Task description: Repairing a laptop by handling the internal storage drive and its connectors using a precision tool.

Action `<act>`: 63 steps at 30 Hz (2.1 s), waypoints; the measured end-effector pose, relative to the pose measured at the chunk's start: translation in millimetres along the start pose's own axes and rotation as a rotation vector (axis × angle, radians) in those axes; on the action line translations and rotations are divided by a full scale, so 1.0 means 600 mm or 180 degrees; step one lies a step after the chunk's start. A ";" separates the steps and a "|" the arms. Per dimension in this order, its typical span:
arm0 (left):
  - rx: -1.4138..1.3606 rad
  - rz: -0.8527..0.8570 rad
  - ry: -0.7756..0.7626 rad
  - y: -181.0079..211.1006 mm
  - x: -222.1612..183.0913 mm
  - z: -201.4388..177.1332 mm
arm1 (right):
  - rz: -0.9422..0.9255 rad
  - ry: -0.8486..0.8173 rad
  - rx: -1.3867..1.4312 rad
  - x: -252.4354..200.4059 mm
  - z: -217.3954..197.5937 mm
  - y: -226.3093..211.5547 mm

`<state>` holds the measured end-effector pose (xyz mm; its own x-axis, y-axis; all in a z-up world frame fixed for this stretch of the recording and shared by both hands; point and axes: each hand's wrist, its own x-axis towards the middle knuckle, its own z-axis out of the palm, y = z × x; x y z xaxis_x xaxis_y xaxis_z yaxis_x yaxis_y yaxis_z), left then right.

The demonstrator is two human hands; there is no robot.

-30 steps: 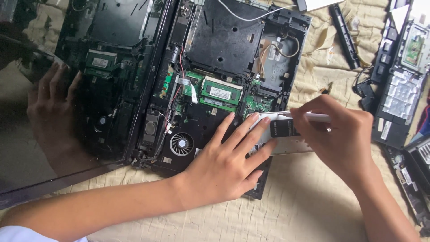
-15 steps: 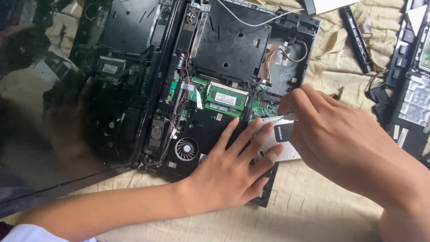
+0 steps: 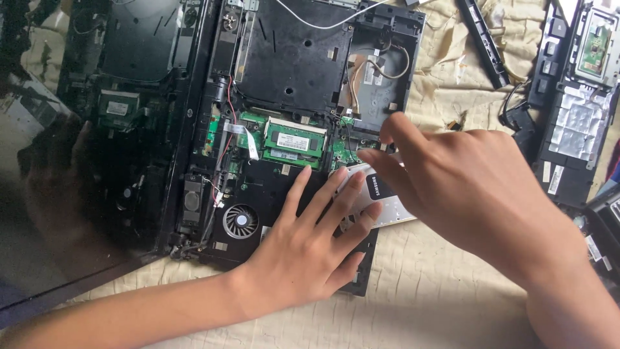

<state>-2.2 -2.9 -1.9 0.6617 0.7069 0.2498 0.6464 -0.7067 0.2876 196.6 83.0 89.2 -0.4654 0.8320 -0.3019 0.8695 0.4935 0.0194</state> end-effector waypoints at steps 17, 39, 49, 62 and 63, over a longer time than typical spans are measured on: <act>0.0012 0.0013 0.0020 -0.001 -0.004 0.010 | -0.0553 0.0233 0.0436 0.005 0.006 0.016; -0.0276 0.0036 0.0136 -0.002 -0.002 0.011 | -0.1364 0.1185 0.0522 0.023 0.030 0.032; -0.0079 0.0040 0.0120 -0.003 -0.005 0.015 | -0.0869 0.0088 0.0804 0.006 0.010 0.017; -0.0135 0.0038 0.0126 -0.002 -0.005 0.015 | -0.0564 0.0223 0.0397 0.003 0.011 0.017; -0.0156 0.0050 0.0162 -0.002 -0.005 0.014 | -0.0671 0.0122 0.0754 0.000 0.005 0.018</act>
<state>-1.7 -4.3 -10.4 0.6507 0.6971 0.3009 0.6159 -0.7164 0.3279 206.4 87.4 86.3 -0.6415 0.7287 -0.2396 0.7654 0.5871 -0.2638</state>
